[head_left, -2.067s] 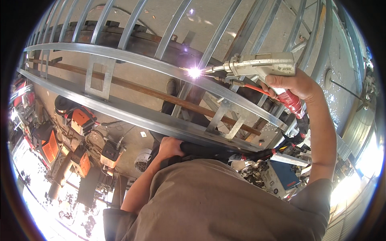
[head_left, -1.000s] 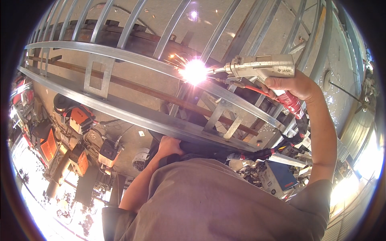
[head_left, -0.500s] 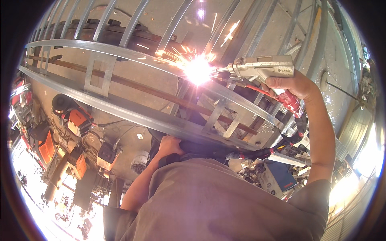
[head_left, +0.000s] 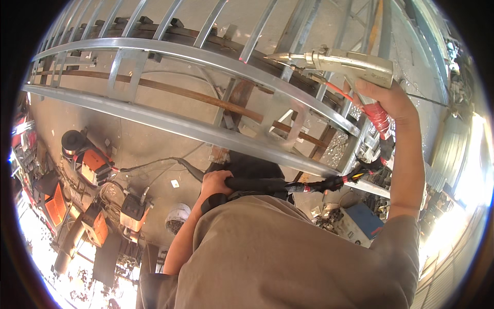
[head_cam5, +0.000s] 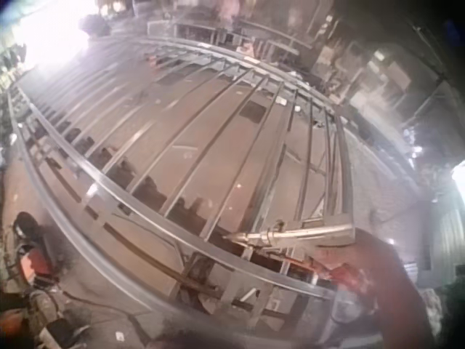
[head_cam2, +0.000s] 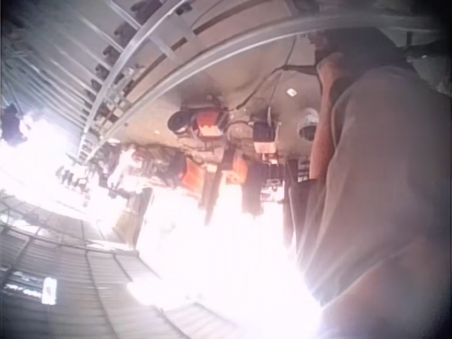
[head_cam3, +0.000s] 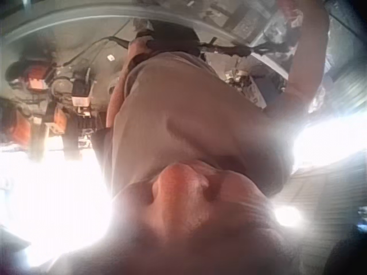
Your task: The person welds a metal frame structure using a welding torch. The person holds the frame with one hand and operates the torch with the other, creating bright sparks as the weld progresses along the joints.
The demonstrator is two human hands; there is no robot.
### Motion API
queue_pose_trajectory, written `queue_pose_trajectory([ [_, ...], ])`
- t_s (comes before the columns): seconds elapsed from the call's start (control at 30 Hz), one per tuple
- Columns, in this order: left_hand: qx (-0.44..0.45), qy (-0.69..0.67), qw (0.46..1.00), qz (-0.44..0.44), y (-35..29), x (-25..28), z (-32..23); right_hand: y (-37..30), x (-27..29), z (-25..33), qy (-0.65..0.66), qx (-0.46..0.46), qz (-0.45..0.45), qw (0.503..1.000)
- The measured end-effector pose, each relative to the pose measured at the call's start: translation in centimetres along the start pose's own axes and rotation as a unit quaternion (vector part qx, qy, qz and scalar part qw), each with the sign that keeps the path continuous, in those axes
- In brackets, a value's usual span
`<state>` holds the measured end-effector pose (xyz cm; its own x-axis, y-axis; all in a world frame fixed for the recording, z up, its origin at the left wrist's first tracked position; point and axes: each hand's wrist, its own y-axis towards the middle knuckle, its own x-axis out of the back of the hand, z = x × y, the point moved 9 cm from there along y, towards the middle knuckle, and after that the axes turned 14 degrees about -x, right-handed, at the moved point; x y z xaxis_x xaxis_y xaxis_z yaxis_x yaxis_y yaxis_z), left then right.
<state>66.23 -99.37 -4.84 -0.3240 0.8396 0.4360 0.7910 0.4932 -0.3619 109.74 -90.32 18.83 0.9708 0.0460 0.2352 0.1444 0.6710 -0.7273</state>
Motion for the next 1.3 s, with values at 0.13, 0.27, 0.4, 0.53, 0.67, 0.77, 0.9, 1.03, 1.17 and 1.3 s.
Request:
queue_pose_trajectory([
  [0.13, -0.018, 0.026, 0.999, -0.018, -3.5, -2.7, 0.8, -5.0, -2.9, -2.6, -0.062, -0.012, -0.070, 0.996],
  [0.27, 0.009, 0.030, 0.999, 0.034, -7.2, -7.7, 2.9, -9.6, -7.1, -7.2, -0.105, -0.021, -0.167, 0.980],
  [0.4, 0.012, 0.059, 0.998, 0.035, -11.5, -11.5, 2.5, -11.3, -12.1, -9.2, -0.248, 0.065, -0.229, 0.939],
  [0.53, 0.032, 0.072, 0.996, 0.034, -14.6, -13.1, 1.8, -11.1, -15.0, -9.9, -0.313, 0.131, -0.283, 0.897],
  [0.67, 0.062, 0.054, 0.996, 0.031, -16.1, -14.3, 1.9, -9.6, -16.3, -10.1, -0.323, 0.180, -0.303, 0.878],
  [0.77, 0.076, 0.051, 0.996, 0.017, -16.5, -15.4, 2.5, -7.9, -16.2, -10.6, -0.330, 0.158, -0.312, 0.877],
  [0.9, 0.052, 0.095, 0.994, 0.009, -16.7, -16.7, 2.4, -6.7, -16.1, -11.4, -0.347, 0.127, -0.314, 0.875],
  [1.03, 0.038, 0.079, 0.996, -0.004, -16.2, -17.3, 2.3, -6.6, -16.1, -11.8, -0.365, 0.130, -0.322, 0.864],
  [1.17, 0.016, 0.079, 0.995, -0.053, -15.3, -16.9, 1.6, -6.4, -16.0, -11.9, -0.368, 0.125, -0.319, 0.864],
  [1.3, -0.005, 0.083, 0.994, -0.066, -14.9, -16.7, 0.9, -6.2, -16.2, -11.8, -0.389, 0.113, -0.324, 0.855],
])
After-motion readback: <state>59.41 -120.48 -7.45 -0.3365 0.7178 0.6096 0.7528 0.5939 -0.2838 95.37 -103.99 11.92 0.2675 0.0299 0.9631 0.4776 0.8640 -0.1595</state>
